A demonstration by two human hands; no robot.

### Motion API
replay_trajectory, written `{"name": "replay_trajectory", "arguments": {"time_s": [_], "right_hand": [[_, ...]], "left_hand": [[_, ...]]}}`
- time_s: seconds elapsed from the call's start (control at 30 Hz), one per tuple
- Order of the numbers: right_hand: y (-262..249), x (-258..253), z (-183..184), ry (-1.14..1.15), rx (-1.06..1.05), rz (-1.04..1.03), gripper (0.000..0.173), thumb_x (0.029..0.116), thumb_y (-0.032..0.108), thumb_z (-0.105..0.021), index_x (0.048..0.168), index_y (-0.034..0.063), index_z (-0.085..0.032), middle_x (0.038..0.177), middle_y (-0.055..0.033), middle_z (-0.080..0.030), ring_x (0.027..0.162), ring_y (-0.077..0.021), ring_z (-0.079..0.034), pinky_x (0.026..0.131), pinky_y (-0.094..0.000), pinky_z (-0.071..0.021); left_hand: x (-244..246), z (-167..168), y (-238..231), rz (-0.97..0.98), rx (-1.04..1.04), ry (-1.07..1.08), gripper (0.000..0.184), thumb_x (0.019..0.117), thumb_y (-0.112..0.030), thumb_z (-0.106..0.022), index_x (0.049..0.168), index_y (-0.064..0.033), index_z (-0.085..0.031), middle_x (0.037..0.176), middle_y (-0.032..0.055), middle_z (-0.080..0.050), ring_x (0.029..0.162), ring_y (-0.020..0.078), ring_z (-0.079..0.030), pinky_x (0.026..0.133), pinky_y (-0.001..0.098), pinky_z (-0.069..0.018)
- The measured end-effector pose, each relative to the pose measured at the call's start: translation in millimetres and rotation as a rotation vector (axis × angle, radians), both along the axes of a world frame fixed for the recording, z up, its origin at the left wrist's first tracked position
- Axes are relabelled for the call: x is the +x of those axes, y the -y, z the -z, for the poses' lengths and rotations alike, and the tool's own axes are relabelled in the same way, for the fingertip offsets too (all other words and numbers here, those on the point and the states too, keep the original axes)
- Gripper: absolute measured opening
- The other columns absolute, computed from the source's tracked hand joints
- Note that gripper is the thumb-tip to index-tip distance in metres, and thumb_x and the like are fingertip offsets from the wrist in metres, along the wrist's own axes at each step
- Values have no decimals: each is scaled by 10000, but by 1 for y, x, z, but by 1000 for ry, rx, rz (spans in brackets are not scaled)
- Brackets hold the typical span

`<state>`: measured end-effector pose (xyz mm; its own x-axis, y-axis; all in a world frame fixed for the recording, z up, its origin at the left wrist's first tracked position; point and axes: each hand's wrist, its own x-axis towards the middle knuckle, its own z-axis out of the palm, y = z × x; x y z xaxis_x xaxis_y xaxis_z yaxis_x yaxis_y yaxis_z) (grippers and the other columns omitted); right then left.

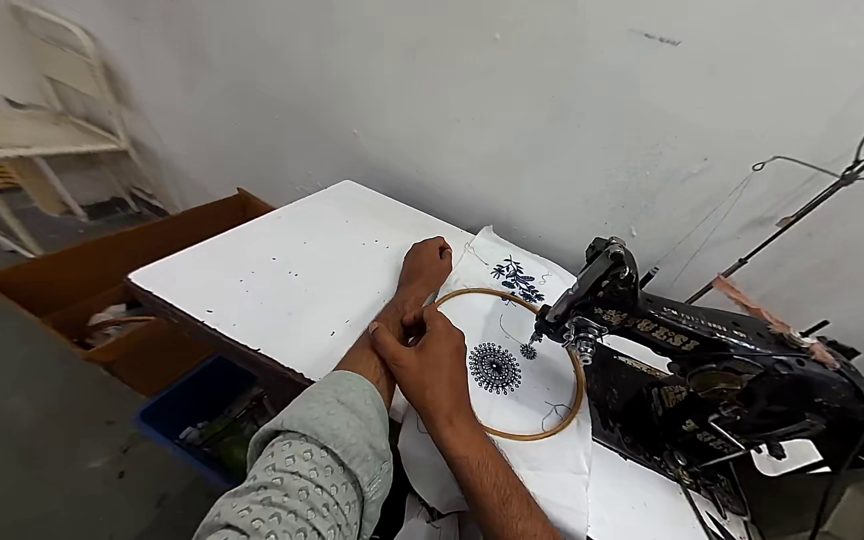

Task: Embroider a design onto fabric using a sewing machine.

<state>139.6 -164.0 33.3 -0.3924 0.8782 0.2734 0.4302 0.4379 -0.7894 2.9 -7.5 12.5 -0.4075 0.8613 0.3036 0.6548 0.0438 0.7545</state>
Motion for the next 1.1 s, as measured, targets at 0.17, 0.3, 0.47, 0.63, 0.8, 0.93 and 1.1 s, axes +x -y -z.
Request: {"name": "replay_trajectory", "arguments": {"time_s": [0.17, 0.3, 0.47, 0.63, 0.8, 0.93, 1.1], "right_hand": [[-2, -5, 4, -31, -17, -32, 611, 823, 434, -777, 1277, 66, -598, 1241, -150, -533, 1037, -273, -587, 777, -459, -532], [0, -6, 6, -20, 3, -4, 681, 850, 443, -746, 1371, 37, -582, 1226, -145, -565, 950, -252, -611, 748, -445, -541], [-1, 1, 0, 11, 67, -23, 329, 851, 404, -768, 931, 105, -656, 835, -51, -605, 717, -197, -604, 579, -401, -503], [-14, -14, 0, 9, 44, -46, 618, 763, 434, -797, 1226, 48, -662, 1320, -155, -544, 1215, -315, -532, 946, -484, -499], [-9, -7, -10, 78, 10, -25, 445, 841, 370, -783, 1119, 41, -674, 1008, -110, -617, 865, -239, -648, 738, -438, -567], [-2, -3, -6, 53, 89, -30, 236, 872, 332, -760, 894, 122, -655, 736, -27, -600, 655, -185, -602, 547, -396, -497], [-14, -12, 1, -5, -40, -30, 643, 797, 407, -809, 1295, 52, -613, 1374, -169, -501, 1210, -323, -545, 921, -492, -523]], "left_hand": [[0, 0, 2, 17, -8, -33, 262, 1047, -187, -498, 1033, -32, -707, 917, 156, -708, 899, 317, -690, 822, 552, -531], [-1, 0, 1, 23, -8, -34, 261, 1048, -183, -497, 1036, -29, -707, 915, 156, -705, 899, 317, -687, 823, 549, -529], [3, 0, 2, 7, -10, -64, 254, 1042, -173, -496, 1027, -31, -706, 904, 151, -703, 894, 318, -686, 813, 545, -532], [8, -23, 19, 50, -137, -37, 270, 1062, -153, -475, 1104, -2, -695, 1041, 197, -707, 1029, 350, -678, 916, 558, -506], [1, 2, -1, 11, -3, -94, 249, 1035, -176, -506, 1018, -35, -710, 905, 148, -709, 890, 313, -692, 815, 550, -534], [4, -1, 2, 7, -27, -104, 250, 1039, -169, -505, 1022, -27, -709, 917, 155, -706, 904, 323, -688, 821, 550, -532], [3, -2, 2, 33, -69, -153, 259, 1046, -176, -492, 1041, -30, -706, 958, 166, -713, 951, 326, -694, 858, 552, -532]]}}
